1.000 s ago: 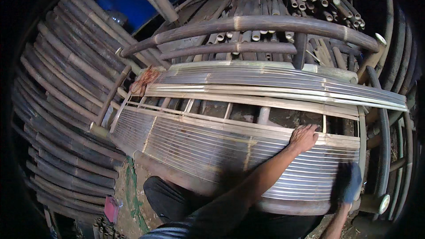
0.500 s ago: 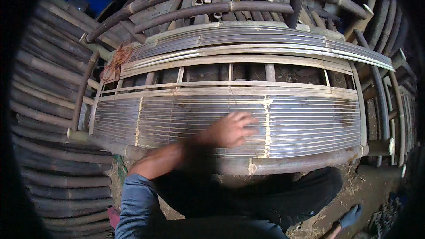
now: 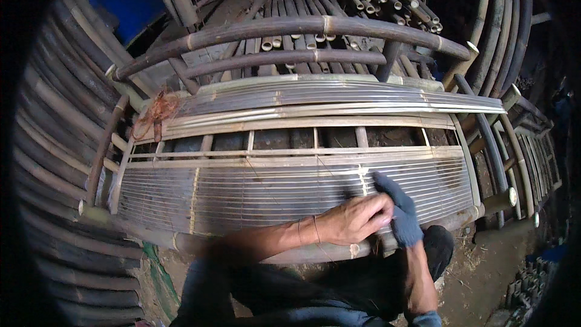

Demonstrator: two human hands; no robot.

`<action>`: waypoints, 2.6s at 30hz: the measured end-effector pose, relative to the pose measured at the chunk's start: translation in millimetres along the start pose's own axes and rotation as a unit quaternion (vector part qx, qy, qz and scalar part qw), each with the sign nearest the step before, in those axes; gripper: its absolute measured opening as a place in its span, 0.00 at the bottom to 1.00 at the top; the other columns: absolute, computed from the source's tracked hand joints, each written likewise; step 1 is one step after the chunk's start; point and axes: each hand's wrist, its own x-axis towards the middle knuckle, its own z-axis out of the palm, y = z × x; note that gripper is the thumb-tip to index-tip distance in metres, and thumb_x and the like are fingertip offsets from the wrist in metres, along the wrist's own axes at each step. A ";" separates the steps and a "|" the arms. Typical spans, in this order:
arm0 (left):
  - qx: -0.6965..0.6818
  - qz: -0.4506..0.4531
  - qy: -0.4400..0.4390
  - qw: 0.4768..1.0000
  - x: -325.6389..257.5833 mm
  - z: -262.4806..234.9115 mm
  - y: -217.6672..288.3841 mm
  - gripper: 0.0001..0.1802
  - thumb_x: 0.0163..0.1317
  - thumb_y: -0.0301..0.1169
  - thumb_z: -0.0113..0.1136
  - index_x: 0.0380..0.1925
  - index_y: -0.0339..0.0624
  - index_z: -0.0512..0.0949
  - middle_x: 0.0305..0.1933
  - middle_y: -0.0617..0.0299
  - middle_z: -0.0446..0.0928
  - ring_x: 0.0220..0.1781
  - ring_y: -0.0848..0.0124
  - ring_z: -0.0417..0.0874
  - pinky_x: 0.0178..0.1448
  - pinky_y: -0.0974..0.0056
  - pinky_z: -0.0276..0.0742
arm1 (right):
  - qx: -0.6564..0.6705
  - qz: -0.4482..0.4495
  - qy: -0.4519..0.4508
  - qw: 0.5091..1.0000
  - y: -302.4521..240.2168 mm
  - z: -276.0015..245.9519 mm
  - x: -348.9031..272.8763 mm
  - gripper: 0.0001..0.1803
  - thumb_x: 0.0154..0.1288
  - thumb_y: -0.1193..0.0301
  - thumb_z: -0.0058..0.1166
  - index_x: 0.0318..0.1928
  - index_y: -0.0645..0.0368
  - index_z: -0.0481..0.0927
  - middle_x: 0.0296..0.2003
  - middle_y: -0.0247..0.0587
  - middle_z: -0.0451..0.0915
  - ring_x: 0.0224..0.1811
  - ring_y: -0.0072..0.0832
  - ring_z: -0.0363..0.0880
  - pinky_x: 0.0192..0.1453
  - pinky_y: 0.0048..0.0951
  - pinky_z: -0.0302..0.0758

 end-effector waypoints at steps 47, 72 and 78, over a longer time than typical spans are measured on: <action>0.040 -0.467 0.172 0.866 -23.1 -180.9 -165.3 0.16 0.58 0.38 0.59 0.29 0.32 0.83 0.29 0.56 0.82 0.30 0.67 0.79 0.38 0.63 0.74 | 0.110 0.131 -0.154 0.973 104.4 75.3 242.1 0.12 0.63 0.75 0.53 0.43 0.68 0.85 0.34 0.41 0.85 0.36 0.30 0.82 0.45 0.29 0.79; 0.329 -0.417 0.064 0.845 -41.6 -125.8 -200.0 0.23 0.73 0.52 0.43 0.44 0.51 0.83 0.45 0.53 0.84 0.51 0.53 0.82 0.62 0.48 0.61 | -0.108 0.036 -0.199 0.973 23.6 31.4 48.9 0.11 0.62 0.60 0.61 0.35 0.54 0.88 0.57 0.52 0.78 0.56 0.41 0.79 0.59 0.34 0.74; 0.316 -0.465 0.044 0.826 -34.8 -129.7 -188.3 0.23 0.72 0.51 0.42 0.46 0.52 0.83 0.48 0.56 0.84 0.54 0.57 0.81 0.65 0.50 0.58 | 0.276 -0.071 -0.069 0.956 -0.8 33.5 132.2 0.14 0.64 0.65 0.55 0.29 0.63 0.84 0.52 0.54 0.81 0.47 0.40 0.81 0.71 0.50 0.60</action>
